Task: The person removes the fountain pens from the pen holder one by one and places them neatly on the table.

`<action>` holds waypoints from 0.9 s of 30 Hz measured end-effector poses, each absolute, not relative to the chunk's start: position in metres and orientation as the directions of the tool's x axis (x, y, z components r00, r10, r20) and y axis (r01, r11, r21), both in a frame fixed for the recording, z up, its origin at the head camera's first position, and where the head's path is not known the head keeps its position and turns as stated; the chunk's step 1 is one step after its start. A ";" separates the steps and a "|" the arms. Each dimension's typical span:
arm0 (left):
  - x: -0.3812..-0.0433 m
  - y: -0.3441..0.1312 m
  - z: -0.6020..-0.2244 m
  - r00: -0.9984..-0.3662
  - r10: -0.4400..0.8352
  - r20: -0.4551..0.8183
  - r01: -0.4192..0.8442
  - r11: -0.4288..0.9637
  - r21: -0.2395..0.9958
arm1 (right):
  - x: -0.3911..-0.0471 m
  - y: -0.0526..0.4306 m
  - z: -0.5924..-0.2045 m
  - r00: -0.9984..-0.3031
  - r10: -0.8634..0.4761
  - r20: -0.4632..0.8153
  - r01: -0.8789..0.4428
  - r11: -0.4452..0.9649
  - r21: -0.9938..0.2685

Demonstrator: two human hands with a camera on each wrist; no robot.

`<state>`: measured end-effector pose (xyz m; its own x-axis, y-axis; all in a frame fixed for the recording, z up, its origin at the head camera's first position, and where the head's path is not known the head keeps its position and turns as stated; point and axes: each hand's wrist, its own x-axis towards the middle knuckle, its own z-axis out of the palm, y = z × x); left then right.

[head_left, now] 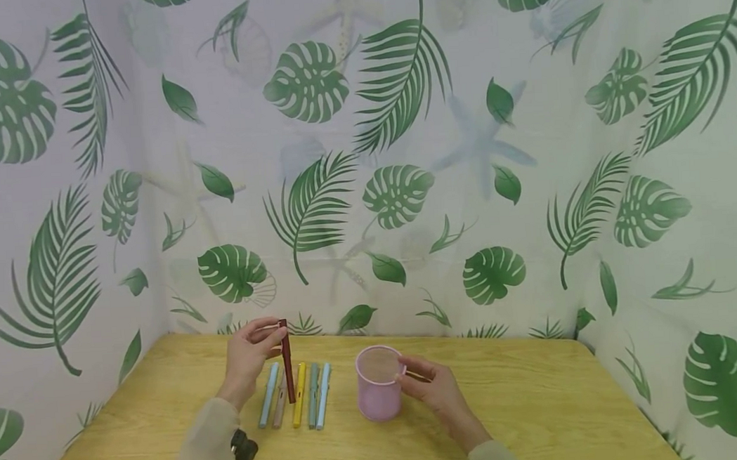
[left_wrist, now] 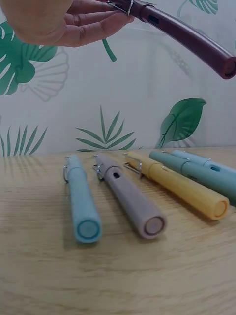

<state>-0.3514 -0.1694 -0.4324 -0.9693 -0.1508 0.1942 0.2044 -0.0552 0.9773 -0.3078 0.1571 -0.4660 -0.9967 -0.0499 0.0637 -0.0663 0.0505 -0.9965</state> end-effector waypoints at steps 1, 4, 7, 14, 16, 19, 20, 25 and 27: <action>-0.352 -0.171 -0.433 -0.969 -0.152 0.192 0.202 -0.053 0.978 | -0.308 0.157 -0.466 -0.997 -0.048 0.064 -0.066 0.053 -0.996; -0.352 -0.176 -0.434 -0.971 -0.147 0.189 0.197 -0.044 0.979 | -0.307 0.157 -0.465 -0.997 -0.051 0.064 -0.067 0.053 -0.996; -0.351 -0.180 -0.435 -0.975 -0.130 0.179 0.181 -0.006 0.983 | -0.308 0.158 -0.466 -0.996 -0.063 0.069 -0.072 0.047 -0.996; -0.351 -0.192 -0.438 -0.981 -0.128 0.144 0.140 0.040 0.989 | -0.308 0.159 -0.467 -0.994 -0.078 0.073 -0.077 0.043 -0.996; -0.352 -0.196 -0.438 -0.980 -0.144 0.138 0.132 0.050 0.990 | -0.308 0.158 -0.467 -0.994 -0.079 0.073 -0.076 0.041 -0.996; -0.353 -0.202 -0.439 -0.976 -0.177 0.124 0.115 0.064 0.991 | -0.308 0.157 -0.468 -0.994 -0.081 0.078 -0.082 0.043 -0.996; -0.353 -0.204 -0.440 -0.974 -0.191 0.119 0.108 0.069 0.992 | -0.308 0.157 -0.468 -0.993 -0.083 0.080 -0.084 0.044 -0.995; -0.358 -0.210 -0.444 -0.969 -0.221 0.110 0.096 0.073 0.993 | -0.308 0.156 -0.469 -0.995 -0.069 0.069 -0.072 0.041 -0.997; -0.361 -0.212 -0.447 -0.971 -0.212 0.108 0.096 0.066 0.993 | -0.309 0.156 -0.468 -0.996 -0.055 0.070 -0.072 0.043 -0.996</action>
